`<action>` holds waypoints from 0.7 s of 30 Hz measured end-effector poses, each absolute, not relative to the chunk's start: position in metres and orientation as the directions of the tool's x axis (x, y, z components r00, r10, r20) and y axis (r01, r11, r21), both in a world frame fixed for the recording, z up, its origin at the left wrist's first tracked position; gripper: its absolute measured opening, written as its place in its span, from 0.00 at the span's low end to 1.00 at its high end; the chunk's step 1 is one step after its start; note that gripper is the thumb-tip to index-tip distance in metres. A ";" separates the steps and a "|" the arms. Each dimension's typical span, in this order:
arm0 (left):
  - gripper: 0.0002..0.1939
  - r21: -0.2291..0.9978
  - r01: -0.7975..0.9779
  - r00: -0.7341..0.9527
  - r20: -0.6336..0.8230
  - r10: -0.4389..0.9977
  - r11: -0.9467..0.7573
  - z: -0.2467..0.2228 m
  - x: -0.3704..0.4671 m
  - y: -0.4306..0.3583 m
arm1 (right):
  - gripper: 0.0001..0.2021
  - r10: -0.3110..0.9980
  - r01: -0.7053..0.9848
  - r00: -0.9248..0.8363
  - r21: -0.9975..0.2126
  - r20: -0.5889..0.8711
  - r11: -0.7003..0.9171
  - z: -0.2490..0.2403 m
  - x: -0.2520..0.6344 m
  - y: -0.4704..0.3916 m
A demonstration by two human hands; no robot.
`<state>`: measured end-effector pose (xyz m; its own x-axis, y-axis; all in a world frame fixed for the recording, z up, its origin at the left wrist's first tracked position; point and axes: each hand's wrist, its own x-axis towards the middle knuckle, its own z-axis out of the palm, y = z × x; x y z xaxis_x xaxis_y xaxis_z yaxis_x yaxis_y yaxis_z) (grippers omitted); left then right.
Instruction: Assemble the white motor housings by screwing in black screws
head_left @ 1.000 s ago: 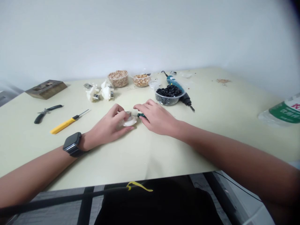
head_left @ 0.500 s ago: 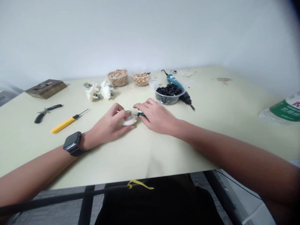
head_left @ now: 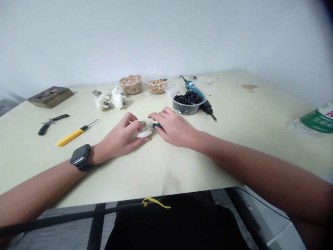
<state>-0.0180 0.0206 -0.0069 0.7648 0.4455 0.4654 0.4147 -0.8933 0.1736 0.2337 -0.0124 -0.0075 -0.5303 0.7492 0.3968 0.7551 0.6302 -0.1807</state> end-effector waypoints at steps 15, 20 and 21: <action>0.14 0.166 0.425 0.762 0.465 0.451 -0.890 -0.008 -0.019 0.021 | 0.18 0.751 0.769 -0.530 -0.148 0.394 0.621 -0.008 0.234 -0.014; 0.14 0.173 0.426 0.762 0.462 0.455 -0.888 -0.007 -0.019 0.020 | 0.18 0.754 0.770 -0.529 -0.153 0.390 0.619 -0.007 0.233 -0.014; 0.14 0.173 0.426 0.762 0.461 0.455 -0.888 -0.007 -0.019 0.020 | 0.18 0.754 0.770 -0.529 -0.153 0.389 0.619 -0.006 0.233 -0.014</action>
<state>-0.0193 0.0203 -0.0071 0.7623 0.4546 0.4607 0.4255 -0.8884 0.1725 0.2331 -0.0143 -0.0065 -0.5293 0.7540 0.3891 0.7700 0.6194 -0.1529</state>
